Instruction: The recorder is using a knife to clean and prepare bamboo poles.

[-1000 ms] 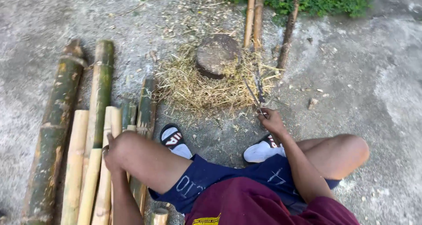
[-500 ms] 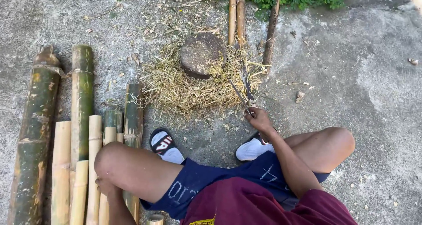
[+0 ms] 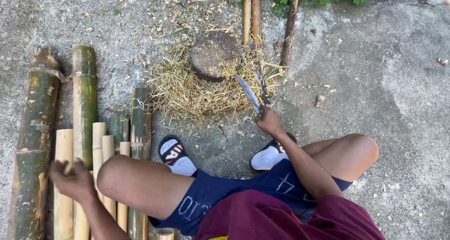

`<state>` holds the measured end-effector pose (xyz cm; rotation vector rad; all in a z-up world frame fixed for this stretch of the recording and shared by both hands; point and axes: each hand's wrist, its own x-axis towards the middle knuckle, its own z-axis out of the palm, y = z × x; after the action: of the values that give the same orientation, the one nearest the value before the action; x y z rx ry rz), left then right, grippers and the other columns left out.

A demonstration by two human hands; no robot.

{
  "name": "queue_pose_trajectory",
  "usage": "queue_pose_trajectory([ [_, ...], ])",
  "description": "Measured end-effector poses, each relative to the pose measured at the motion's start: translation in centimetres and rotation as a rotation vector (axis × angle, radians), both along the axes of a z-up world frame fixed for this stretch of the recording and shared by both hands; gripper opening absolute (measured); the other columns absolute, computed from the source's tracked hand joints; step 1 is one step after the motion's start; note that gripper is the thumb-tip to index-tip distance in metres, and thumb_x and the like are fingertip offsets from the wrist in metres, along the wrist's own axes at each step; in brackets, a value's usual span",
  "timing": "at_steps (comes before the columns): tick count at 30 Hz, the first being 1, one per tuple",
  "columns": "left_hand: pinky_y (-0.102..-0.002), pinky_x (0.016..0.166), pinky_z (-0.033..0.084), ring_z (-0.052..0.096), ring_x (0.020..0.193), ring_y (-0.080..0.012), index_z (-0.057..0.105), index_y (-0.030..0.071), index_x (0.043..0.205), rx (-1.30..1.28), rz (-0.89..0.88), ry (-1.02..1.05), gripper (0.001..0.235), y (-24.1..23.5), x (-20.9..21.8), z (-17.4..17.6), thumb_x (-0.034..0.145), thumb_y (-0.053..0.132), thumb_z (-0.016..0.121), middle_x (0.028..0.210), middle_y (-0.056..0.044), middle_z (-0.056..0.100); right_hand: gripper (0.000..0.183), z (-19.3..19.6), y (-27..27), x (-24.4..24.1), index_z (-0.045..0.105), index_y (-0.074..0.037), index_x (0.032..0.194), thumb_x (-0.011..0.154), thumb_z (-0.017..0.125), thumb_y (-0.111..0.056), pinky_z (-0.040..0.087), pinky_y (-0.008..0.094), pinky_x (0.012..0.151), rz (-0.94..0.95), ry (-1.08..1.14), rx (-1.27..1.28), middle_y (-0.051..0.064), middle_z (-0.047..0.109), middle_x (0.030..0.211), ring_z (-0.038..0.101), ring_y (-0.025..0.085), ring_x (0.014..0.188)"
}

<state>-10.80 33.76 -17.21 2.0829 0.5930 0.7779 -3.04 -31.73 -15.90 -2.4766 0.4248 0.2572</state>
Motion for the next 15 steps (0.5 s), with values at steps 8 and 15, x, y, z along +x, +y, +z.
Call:
queue_pose_trajectory([
  [8, -0.037, 0.104, 0.053, 0.066, 0.12, -0.0269, 0.06, 0.001, 0.134, 0.11, -0.777, -0.227, 0.037, -20.6, 3.9, 25.6, 0.101, 0.011, 0.073, 0.13, -0.016, 0.067, 0.077, -2.6, 6.8, 6.8, 0.032, -0.005, 0.158, 0.088, 0.062, 0.007, 0.052, 0.03, 0.048, -0.095, 0.007, 0.357, 0.022, 0.07, 0.117, 0.062, 0.018, 0.061],
  [15, -0.051, 0.093, 0.056, 0.068, 0.105, -0.0391, 0.043, 0.014, 0.151, 0.564, -1.531, 0.584, 0.066, -31.2, 10.4, 19.8, 0.093, 0.033, 0.07, 0.115, -0.024, 0.069, 0.08, -1.6, 10.1, 13.6, 0.033, -0.004, 0.157, 0.084, 0.064, 0.008, 0.058, 0.026, 0.055, -0.084, -0.152, 0.391, 0.021, 0.072, 0.116, 0.07, 0.019, 0.073],
])
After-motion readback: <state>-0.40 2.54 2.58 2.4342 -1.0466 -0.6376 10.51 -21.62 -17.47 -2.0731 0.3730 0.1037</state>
